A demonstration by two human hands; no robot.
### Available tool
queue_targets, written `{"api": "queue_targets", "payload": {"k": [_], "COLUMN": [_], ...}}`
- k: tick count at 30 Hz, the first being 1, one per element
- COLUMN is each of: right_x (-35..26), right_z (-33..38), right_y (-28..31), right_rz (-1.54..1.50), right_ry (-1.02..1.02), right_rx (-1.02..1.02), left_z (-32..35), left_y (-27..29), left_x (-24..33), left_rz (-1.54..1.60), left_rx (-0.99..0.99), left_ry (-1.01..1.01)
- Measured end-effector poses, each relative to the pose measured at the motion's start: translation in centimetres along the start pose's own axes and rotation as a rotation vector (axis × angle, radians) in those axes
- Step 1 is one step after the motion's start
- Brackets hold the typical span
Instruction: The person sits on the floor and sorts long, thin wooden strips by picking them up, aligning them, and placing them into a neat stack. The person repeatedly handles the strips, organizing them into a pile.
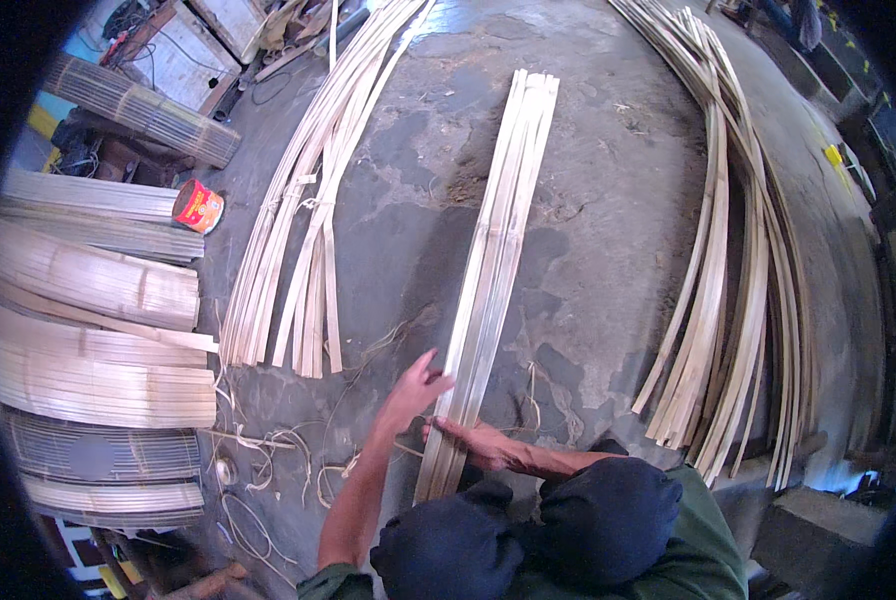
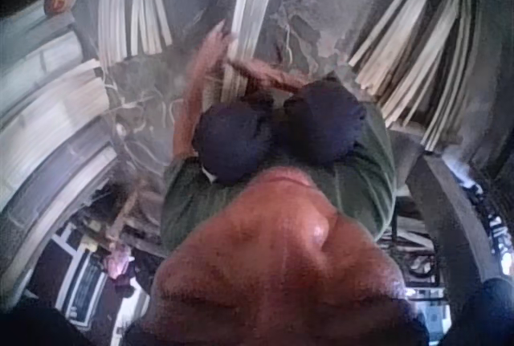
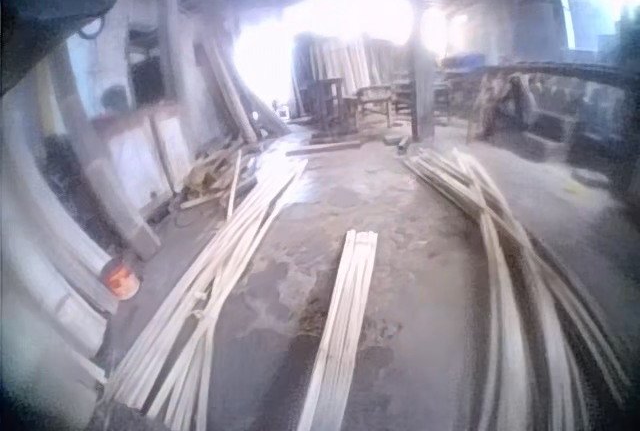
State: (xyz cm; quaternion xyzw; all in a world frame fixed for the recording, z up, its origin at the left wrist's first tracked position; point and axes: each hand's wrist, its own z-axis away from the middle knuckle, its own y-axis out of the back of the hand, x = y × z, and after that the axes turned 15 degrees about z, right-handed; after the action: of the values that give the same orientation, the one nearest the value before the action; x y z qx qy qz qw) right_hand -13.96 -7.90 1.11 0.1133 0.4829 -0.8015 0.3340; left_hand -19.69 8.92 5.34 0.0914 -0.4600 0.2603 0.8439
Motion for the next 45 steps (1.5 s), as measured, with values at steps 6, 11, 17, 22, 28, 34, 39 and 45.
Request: {"api": "queue_targets", "payload": {"k": [6,11,17,22,28,34,39,45], "right_x": [-0.5,-1.3,0.6,1.9,3.1,-1.0,-2.2,3.3], "right_z": [1.3,1.4,0.1,1.4,0.7,1.9,0.8,0.0], "right_y": [-0.8,-1.8,-2.8,-3.4,-1.1,-3.4,-3.1,0.5], "right_rz": [-0.073,-0.119,-0.152,-0.055,-0.024,-0.167,-0.097,0.010], "right_ry": [0.020,0.007,-0.086,-0.130,-0.213,-0.180,-0.206,-0.181], "right_rx": [-0.065,-0.061,-0.049,0.156,0.226,-0.069,0.069,0.097], "left_z": [-8.2,-7.3,-8.0,-4.8,-2.4,-6.5,-6.5,-6.0], "left_y": [-3.5,-2.9,0.3,-4.0,-7.7,-3.2,-4.3,-4.7], "left_x": [1.3,2.5,-2.2,-0.4,2.1,0.4,2.6,-2.0], "left_rz": [0.894,0.600,0.064,-0.460,-0.676,-0.357,-0.312,-0.196], "left_rx": [-0.611,-0.293,0.091,0.384,0.402,0.201,0.149,0.140], "left_ry": [0.324,0.238,0.041,-0.405,-0.189,-0.253,-0.121,-0.070]}}
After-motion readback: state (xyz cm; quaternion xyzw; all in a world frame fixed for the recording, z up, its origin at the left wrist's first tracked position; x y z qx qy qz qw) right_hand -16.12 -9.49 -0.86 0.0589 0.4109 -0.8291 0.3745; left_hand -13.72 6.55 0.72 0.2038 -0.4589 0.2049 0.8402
